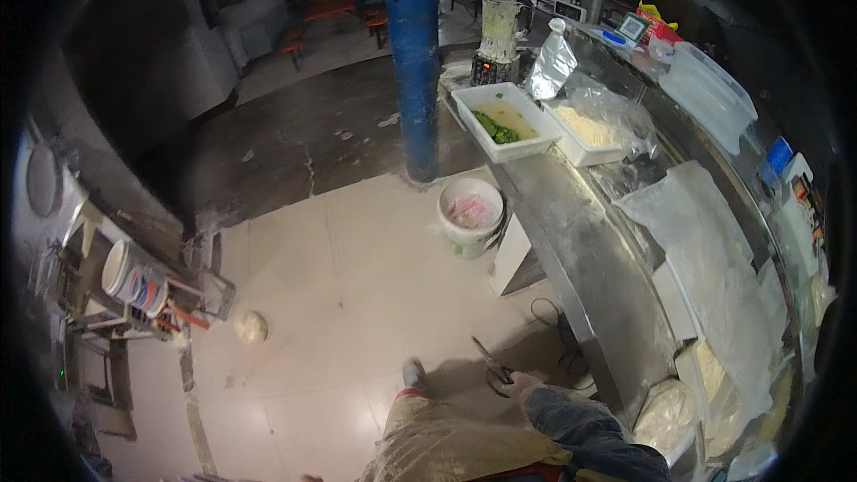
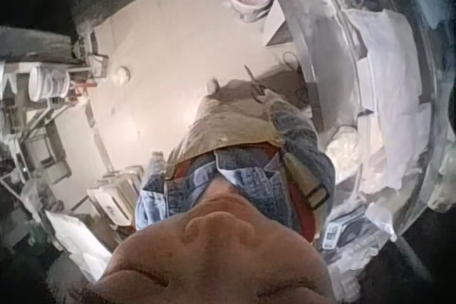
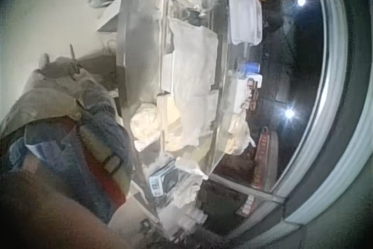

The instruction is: The person adds green leafy vegetables from a white container into a blender, secures the lid, and operates the machine. They repeat this process by adding more vegetables and blending again.

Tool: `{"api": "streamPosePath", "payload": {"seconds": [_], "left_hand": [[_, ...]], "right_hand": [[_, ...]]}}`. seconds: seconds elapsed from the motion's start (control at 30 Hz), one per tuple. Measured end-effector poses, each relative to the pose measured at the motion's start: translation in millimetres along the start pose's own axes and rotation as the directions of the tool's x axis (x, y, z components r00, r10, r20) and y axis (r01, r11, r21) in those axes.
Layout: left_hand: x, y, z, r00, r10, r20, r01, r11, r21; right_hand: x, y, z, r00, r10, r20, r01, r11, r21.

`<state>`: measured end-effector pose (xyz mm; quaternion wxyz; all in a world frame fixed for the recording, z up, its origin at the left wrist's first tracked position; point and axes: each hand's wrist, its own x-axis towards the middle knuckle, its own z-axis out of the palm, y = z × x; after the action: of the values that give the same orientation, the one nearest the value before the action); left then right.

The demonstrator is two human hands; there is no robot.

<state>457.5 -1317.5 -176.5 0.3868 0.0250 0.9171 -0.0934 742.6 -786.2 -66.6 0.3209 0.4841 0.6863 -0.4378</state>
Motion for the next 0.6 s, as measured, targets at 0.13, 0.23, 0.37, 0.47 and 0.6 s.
{"api": "streamPosePath", "payload": {"seconds": [0.13, 0.23, 0.37, 0.47, 0.6], "left_hand": [[75, 78, 7, 0.998, 0.064, 0.012, -0.062, 0.991, -0.12], [149, 144, -51, 0.987, 0.157, -0.037, -0.161, 0.975, -0.154], [244, 255, -207, 0.952, 0.199, -0.232, -0.26, 0.926, -0.273], [282, 342, -321, 0.855, 0.304, -0.42, -0.457, 0.825, -0.332], [303, 444, -385, 0.798, 0.441, -0.411, -0.574, 0.764, -0.293]], "right_hand": [[94, -34, -25, 0.971, 0.237, 0.036, -0.194, 0.688, 0.699], [137, -52, -54, 0.926, 0.361, 0.108, -0.131, 0.041, 0.99], [114, -64, -112, 0.965, 0.083, -0.247, -0.141, 0.964, -0.227], [92, -99, -135, 0.896, 0.261, -0.36, -0.293, 0.956, -0.034], [93, -141, -161, 0.836, 0.401, -0.374, -0.338, 0.914, 0.224]]}}
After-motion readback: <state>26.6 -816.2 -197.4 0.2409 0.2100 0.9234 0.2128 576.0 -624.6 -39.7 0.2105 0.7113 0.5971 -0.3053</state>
